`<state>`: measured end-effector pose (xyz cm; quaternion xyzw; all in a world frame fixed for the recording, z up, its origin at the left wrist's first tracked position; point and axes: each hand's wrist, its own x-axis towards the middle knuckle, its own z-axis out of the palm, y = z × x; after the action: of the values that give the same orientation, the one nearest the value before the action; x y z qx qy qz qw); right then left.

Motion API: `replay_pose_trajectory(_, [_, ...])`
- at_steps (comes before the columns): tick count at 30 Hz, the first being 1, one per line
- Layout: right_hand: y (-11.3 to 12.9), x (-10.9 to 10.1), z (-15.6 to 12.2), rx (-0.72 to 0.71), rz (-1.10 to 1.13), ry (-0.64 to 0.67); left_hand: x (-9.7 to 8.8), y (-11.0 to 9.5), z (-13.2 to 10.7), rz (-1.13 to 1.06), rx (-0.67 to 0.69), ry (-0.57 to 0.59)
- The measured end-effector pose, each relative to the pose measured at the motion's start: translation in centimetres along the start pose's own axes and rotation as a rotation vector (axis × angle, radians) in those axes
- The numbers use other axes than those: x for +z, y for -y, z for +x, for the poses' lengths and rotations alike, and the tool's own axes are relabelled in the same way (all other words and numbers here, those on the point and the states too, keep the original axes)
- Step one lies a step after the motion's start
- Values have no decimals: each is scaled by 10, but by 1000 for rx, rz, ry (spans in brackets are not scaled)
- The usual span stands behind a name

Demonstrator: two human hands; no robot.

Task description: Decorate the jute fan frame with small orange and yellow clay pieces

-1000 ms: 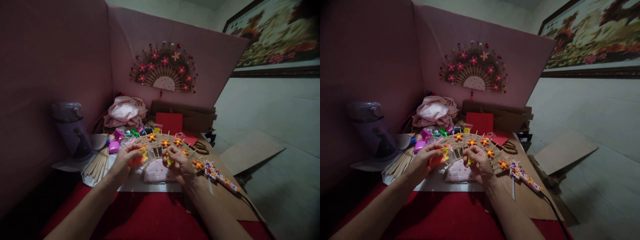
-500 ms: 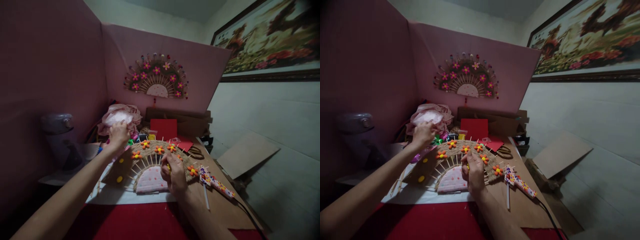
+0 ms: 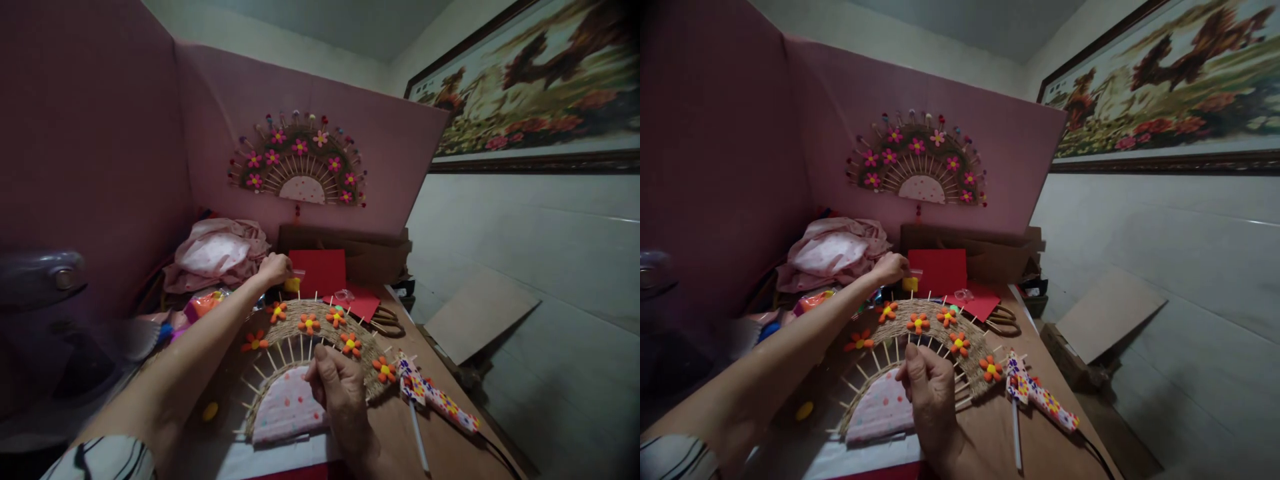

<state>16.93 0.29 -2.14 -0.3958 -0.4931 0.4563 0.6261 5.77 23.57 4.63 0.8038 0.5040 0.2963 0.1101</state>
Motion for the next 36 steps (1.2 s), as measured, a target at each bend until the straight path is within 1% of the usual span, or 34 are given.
replay_pose_trajectory(3, [-1,-2,4,-19,31,-33,-21,-7,0,-132,28,-22])
replay_pose_trajectory(5, [0,-5,8,-43,44,-73,-37,-19,-8,-223,61,-33])
replay_pose_trajectory(6, [2,-7,11,-69,31,-90,-44,-26,-16,-266,76,-29])
replay_pose_trajectory(8, [8,-10,15,-104,14,-131,-57,-42,-40,-343,105,3])
replay_pose_trajectory(11, [18,-13,20,-155,10,-165,-69,-64,-87,-439,125,70])
replay_pose_trajectory(13, [23,-13,20,-178,-13,-201,-72,-73,-121,-621,155,130])
replay_pose_trajectory(14, [26,-11,19,-176,-2,-190,-73,-75,-137,-663,155,136])
replay_pose_trajectory(15, [30,-9,17,-157,2,-139,-73,-77,-152,-677,144,140])
replay_pose_trajectory(17, [38,-3,8,-91,9,-2,-73,-77,-178,-703,110,125])
replay_pose_trajectory(19, [47,4,-5,-28,2,129,-71,-74,-198,-733,95,102])
replay_pose_trajectory(21, [55,11,-20,31,-25,230,-69,-68,-214,-739,99,100])
replay_pose_trajectory(22, [57,14,-27,62,-40,259,-67,-65,-220,-732,105,101])
replay_pose_trajectory(25, [57,22,-44,136,-71,279,-62,-54,-235,-696,146,87])
replay_pose_trajectory(29, [50,29,-54,159,-84,269,-55,-40,-246,-645,210,65])
replay_pose_trajectory(32, [48,32,-59,164,-90,281,-53,-35,-252,-629,232,81])
replay_pose_trajectory(36, [52,36,-63,180,-146,283,-55,-35,-256,-595,269,71])
